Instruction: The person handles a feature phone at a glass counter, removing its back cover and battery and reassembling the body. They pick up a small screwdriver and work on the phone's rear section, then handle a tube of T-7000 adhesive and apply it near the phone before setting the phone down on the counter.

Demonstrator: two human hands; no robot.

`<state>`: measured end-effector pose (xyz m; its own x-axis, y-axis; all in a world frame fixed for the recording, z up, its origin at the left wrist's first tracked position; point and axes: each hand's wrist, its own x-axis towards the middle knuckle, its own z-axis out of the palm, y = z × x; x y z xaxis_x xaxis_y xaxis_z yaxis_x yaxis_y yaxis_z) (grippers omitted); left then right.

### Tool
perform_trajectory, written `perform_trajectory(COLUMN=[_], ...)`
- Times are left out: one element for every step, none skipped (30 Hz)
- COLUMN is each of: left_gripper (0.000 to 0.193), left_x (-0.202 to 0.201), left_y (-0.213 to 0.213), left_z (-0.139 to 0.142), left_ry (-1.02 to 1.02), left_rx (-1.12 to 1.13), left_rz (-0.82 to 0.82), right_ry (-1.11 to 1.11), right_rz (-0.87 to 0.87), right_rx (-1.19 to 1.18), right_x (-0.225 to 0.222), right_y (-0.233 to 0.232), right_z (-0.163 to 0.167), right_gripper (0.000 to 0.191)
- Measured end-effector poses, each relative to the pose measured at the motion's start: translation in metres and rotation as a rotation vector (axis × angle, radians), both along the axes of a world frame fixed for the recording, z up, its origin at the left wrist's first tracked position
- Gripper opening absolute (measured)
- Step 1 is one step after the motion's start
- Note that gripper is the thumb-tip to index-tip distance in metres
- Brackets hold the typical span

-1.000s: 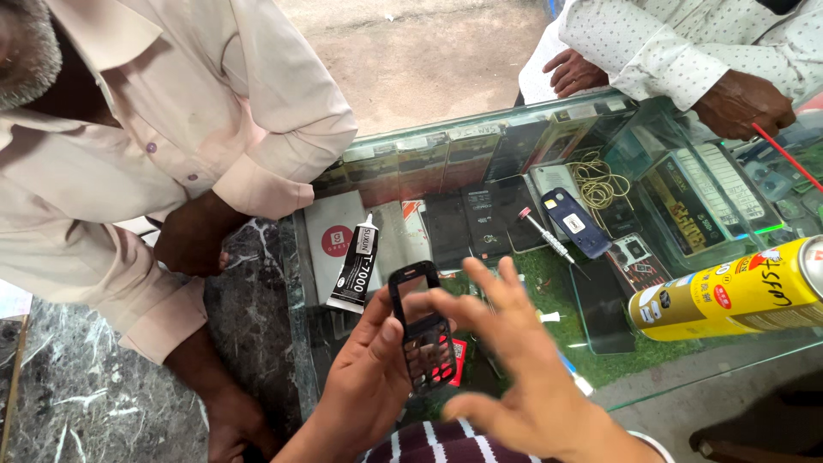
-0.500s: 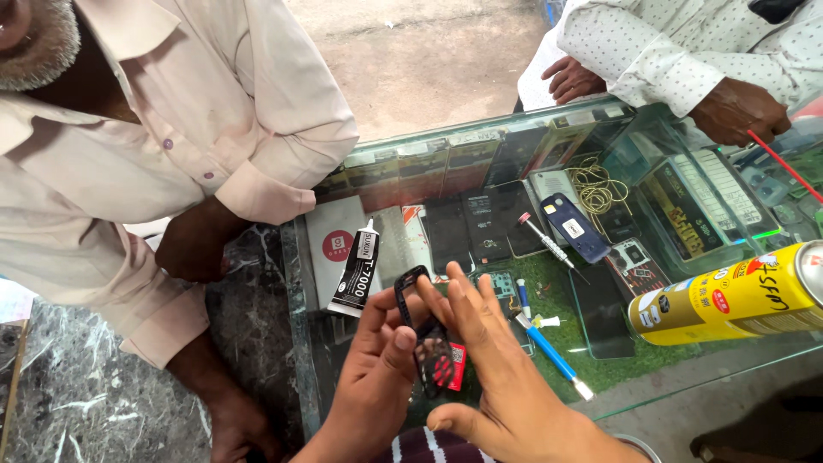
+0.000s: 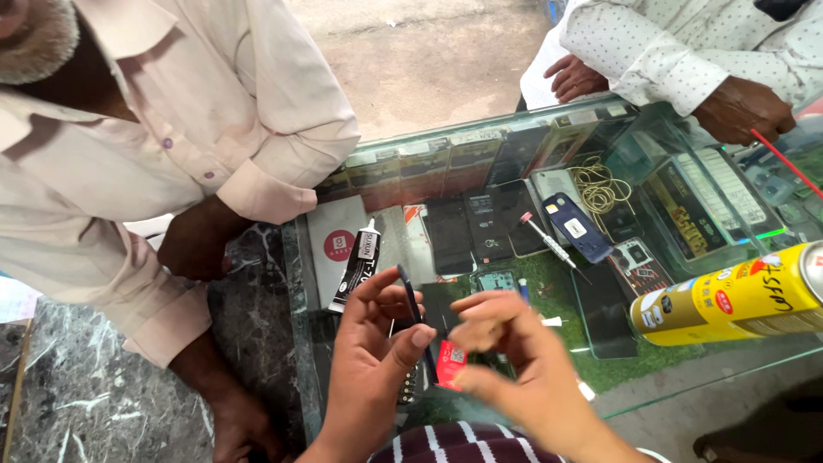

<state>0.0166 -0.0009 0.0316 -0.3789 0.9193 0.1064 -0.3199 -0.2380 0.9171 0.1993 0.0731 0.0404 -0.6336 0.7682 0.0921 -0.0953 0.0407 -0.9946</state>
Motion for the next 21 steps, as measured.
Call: perform_trajectory(left_gripper=[0.066,0.066,0.066,0.066,0.067,0.067,0.066,0.066,0.065,0.063,0.062,0.06,0.058,0.056,0.053,0.06,0.066,0.072,0.078,0.084,0.09], left_x=[0.001,0.002,0.003,0.003,0.005,0.005,0.003,0.001,-0.002,-0.006,-0.01,-0.015,-0.02,-0.025,-0.027,-0.029,-0.031,-0.032,-0.031,-0.03,-0.029], left_y=[0.001,0.001,0.0,-0.001,-0.002,-0.003,-0.005,-0.008,-0.01,-0.013,-0.016,-0.019,-0.022,-0.024,-0.025,-0.026,-0.028,-0.03,-0.031,-0.032,-0.032], left_z=[0.001,0.003,0.004,0.005,0.005,0.004,0.004,0.003,0.002,0.0,-0.002,-0.003,-0.004,-0.005,-0.006,-0.006,-0.005,-0.004,-0.003,-0.001,0.001], left_ry=[-0.026,-0.05,-0.072,-0.026,0.017,0.061,0.078,0.092,0.106,0.126,0.146,0.169,0.292,0.415,0.536,0.625,0.713,0.802,0.855,0.906,0.958], left_rx=[-0.018,-0.038,-0.058,-0.055,-0.053,-0.05,-0.053,-0.056,-0.059,-0.079,-0.1,-0.123,-0.186,-0.25,-0.314,-0.378,-0.443,-0.509,-0.563,-0.616,-0.668], left_rz=[-0.005,-0.008,-0.009,-0.009,-0.007,-0.005,0.019,0.04,0.059,0.072,0.086,0.102,0.131,0.16,0.188,0.185,0.183,0.181,0.167,0.152,0.135], right_ry=[-0.023,-0.044,-0.062,-0.001,0.058,0.118,0.129,0.138,0.146,0.161,0.176,0.192,0.194,0.194,0.194,0.198,0.202,0.206,0.208,0.21,0.211], right_rz=[0.01,0.022,0.036,0.016,-0.004,-0.022,-0.048,-0.076,-0.107,-0.111,-0.114,-0.114,-0.121,-0.129,-0.136,-0.138,-0.139,-0.139,-0.136,-0.135,-0.135], right_rx=[-0.003,-0.007,-0.011,-0.079,-0.149,-0.219,-0.305,-0.392,-0.479,-0.518,-0.557,-0.597,-0.572,-0.546,-0.52,-0.51,-0.502,-0.493,-0.491,-0.487,-0.483], right_x=[-0.002,-0.005,-0.008,-0.011,-0.012,-0.013,-0.013,-0.012,-0.01,-0.008,-0.006,-0.004,-0.004,-0.004,-0.003,-0.003,-0.003,-0.003,-0.003,-0.002,-0.002], right_y=[-0.002,-0.004,-0.005,-0.003,0.0,0.003,0.006,0.01,0.013,0.014,0.015,0.016,0.016,0.016,0.016,0.016,0.016,0.016,0.016,0.017,0.017], right_z=[-0.002,-0.004,-0.006,-0.008,-0.01,-0.011,-0.012,-0.013,-0.013,-0.012,-0.012,-0.012,-0.012,-0.012,-0.013,-0.013,-0.013,-0.014,-0.014,-0.015,-0.015], right_gripper=[0.059,0.06,0.061,0.056,0.052,0.047,0.046,0.045,0.044,0.043,0.043,0.042,0.042,0.042,0.042,0.041,0.04,0.04,0.039,0.038,0.038])
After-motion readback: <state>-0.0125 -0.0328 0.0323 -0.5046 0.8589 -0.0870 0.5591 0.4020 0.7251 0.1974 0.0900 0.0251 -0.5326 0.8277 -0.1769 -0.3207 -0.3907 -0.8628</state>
